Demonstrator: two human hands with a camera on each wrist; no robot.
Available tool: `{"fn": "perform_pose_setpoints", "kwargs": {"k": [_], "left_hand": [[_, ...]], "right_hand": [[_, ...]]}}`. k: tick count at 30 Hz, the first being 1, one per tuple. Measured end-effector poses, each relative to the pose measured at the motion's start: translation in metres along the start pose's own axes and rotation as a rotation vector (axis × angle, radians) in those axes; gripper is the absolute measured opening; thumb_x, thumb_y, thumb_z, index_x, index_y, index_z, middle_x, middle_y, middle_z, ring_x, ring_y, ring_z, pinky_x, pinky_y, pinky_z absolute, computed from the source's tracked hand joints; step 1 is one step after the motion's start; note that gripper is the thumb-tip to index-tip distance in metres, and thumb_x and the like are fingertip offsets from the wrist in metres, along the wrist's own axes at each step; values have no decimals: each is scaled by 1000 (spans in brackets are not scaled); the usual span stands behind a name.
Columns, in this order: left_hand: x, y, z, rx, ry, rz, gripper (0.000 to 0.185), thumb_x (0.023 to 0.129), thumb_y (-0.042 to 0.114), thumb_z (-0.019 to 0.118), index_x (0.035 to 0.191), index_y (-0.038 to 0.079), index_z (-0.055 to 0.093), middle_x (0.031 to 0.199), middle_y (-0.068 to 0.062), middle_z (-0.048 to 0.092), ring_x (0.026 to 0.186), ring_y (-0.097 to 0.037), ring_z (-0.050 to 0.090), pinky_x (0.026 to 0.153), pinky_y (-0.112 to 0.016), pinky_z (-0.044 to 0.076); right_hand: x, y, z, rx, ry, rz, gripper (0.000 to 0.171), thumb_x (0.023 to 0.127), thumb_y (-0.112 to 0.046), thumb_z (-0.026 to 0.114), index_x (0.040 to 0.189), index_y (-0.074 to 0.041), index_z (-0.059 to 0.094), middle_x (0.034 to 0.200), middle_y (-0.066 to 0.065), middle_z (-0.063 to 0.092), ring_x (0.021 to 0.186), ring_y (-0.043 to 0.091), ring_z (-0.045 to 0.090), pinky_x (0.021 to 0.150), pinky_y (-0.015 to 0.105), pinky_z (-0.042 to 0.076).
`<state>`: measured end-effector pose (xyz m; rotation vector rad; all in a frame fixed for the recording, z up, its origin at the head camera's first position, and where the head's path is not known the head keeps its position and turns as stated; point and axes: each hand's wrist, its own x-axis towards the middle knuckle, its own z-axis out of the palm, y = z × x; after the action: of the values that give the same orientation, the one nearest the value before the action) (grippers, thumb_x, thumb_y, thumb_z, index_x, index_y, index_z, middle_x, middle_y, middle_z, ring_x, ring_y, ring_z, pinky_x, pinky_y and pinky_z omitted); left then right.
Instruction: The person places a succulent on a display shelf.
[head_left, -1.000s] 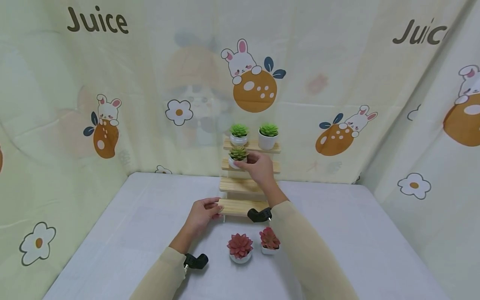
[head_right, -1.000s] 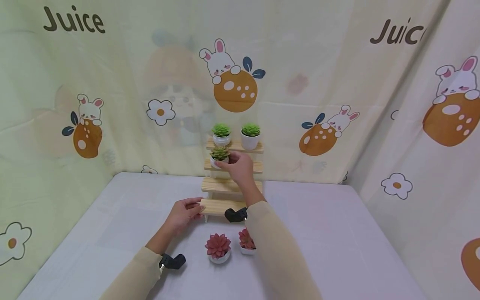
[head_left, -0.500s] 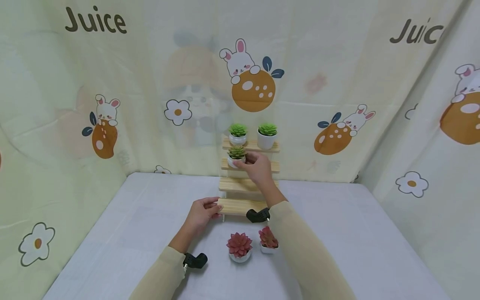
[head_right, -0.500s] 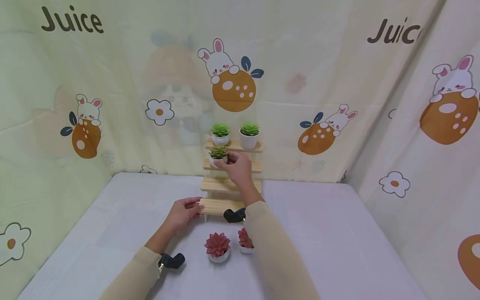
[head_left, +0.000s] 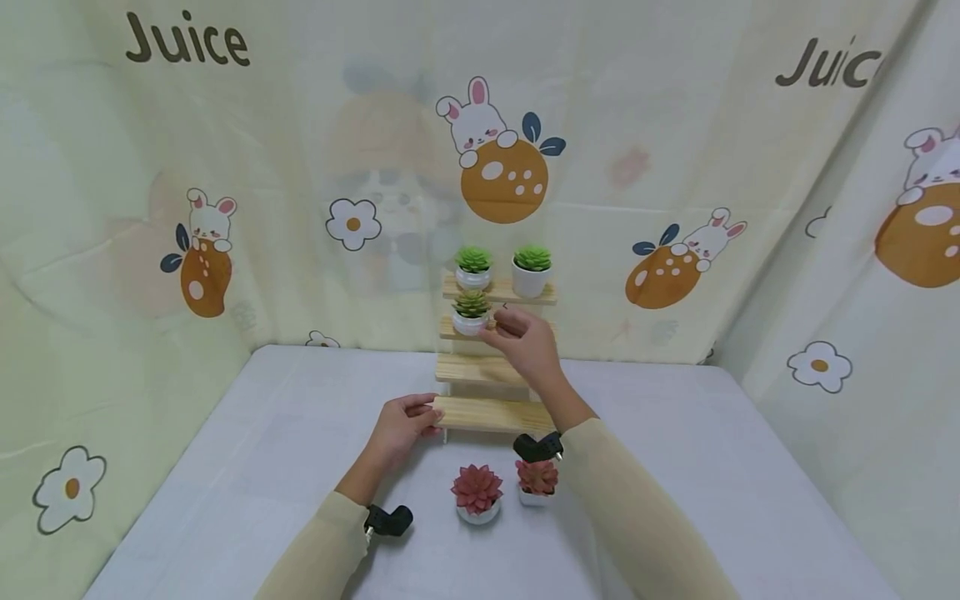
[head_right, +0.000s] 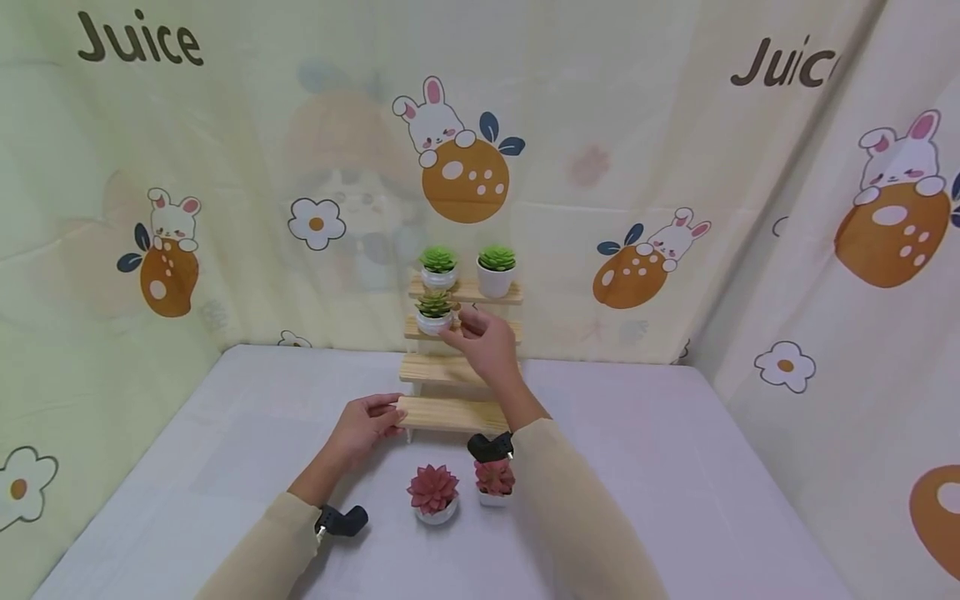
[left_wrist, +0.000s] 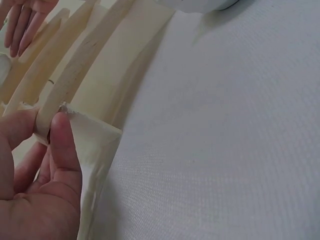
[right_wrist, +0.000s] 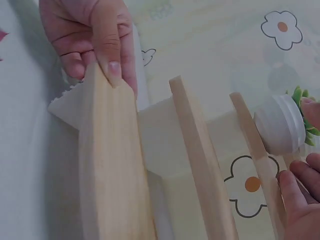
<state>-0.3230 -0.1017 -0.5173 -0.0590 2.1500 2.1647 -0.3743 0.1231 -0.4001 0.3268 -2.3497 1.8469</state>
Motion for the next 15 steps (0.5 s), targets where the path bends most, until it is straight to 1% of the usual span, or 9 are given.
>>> {"fn": "perform_pose_setpoints", "kwargs": {"k": [3, 7, 11, 13, 15], "left_hand": [[0, 1, 0, 2, 1, -2, 39, 94, 0, 71, 132, -5, 64, 106, -18, 72, 80, -14, 70, 74, -29, 66], [-1, 1, -1, 6, 0, 2, 39, 94, 0, 71, 132, -6, 63, 106, -19, 72, 80, -14, 70, 74, -29, 66], [-1, 2, -1, 6, 2, -1, 39, 94, 0, 70, 132, -6, 63, 107, -19, 72, 81, -14, 70, 76, -30, 66], [-2, 3, -1, 9, 1, 0, 39, 94, 0, 70, 133, -6, 63, 108, -20, 71, 81, -14, 69, 77, -31, 66], [-3, 4, 0, 12, 1, -2, 40, 94, 0, 70, 133, -6, 63, 109, -20, 71, 81, -13, 70, 77, -31, 66]], "right_hand": [[-11, 2, -6, 1, 23, -36, 56, 87, -29, 84, 132, -3, 66, 135, 17, 67, 126, 29, 65, 104, 35, 58], [-26, 9, -14, 18, 44, -78, 49, 88, -26, 83, 128, 0, 68, 130, 19, 69, 122, 31, 67, 96, 26, 61], [-43, 16, -23, 20, 40, -70, 45, 90, -27, 81, 125, -3, 70, 128, 15, 71, 121, 30, 67, 91, 18, 60], [-53, 19, -28, 17, 36, -67, 44, 89, -28, 82, 125, -6, 71, 127, 14, 71, 122, 29, 67, 90, 18, 60], [-62, 23, -34, 9, 36, -68, 43, 89, -29, 82, 124, -6, 71, 128, 15, 70, 121, 29, 67, 91, 17, 60]]}}
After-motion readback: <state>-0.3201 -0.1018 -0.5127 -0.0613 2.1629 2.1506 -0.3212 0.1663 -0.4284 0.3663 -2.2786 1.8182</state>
